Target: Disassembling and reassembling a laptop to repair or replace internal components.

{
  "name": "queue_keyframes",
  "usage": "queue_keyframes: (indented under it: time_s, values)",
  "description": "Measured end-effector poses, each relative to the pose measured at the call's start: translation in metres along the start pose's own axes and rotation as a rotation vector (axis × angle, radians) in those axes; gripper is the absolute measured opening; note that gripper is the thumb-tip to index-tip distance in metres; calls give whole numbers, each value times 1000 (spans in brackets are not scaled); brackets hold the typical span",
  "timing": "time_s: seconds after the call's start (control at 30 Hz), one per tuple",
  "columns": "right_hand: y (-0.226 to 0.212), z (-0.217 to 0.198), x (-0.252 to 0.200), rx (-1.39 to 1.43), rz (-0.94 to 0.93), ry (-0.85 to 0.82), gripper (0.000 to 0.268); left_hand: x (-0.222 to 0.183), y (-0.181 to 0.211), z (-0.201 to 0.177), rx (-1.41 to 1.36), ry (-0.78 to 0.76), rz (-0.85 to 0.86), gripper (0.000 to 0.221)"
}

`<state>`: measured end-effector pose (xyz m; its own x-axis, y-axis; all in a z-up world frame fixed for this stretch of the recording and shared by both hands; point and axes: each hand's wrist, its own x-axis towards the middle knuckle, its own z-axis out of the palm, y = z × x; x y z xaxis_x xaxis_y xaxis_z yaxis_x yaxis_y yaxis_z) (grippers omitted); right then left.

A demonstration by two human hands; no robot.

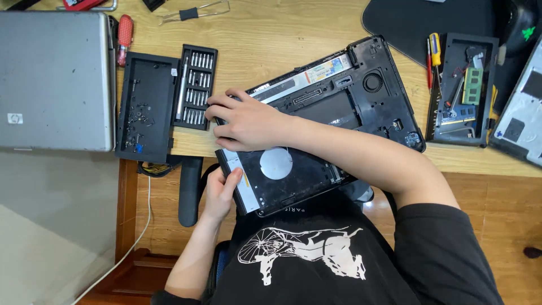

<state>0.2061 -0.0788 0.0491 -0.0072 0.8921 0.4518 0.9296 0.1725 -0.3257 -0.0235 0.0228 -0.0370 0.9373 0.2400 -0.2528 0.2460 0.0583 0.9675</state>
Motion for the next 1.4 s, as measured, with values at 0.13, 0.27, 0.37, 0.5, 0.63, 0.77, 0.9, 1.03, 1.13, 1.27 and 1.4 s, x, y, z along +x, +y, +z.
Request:
queue_keyframes:
  time_s: [0.13,0.27,0.37,0.5,0.63,0.77,0.9,1.03,1.13,1.27,1.4]
  values:
    - [5,-2,0,-11,-8,-28,20,2,-12,1,-247,67,11,25]
    - [10,-7,0,6,-12,-3,20,-6,14,-13,-391,136,-62,32]
    - [9,-6,-1,4,-10,-6,20,-9,-13,-29,-310,78,-36,33]
    - [10,-5,-1,-3,-5,-3,22,-17,-7,-50,-294,99,-44,39]
    - [12,-4,0,7,-6,-8,23,-49,-9,-93,-361,258,-38,53]
    - [16,2,-2,0,-3,-12,26,-73,17,-119,-341,415,27,58]
    - [0,-30,5,-31,36,110,29,-58,86,-89,-386,246,202,68]
    - [-41,-112,-22,917,298,-47,42,-22,94,-45,-440,168,251,70]
    - [-56,-148,-77,1013,449,-41,51,14,81,-11,-227,69,259,61]
    - [-80,-152,-170,756,562,370,50,63,-33,11,81,59,-3,52]
    - [-89,-143,-300,718,873,672,51,50,115,119,-61,-453,127,42]
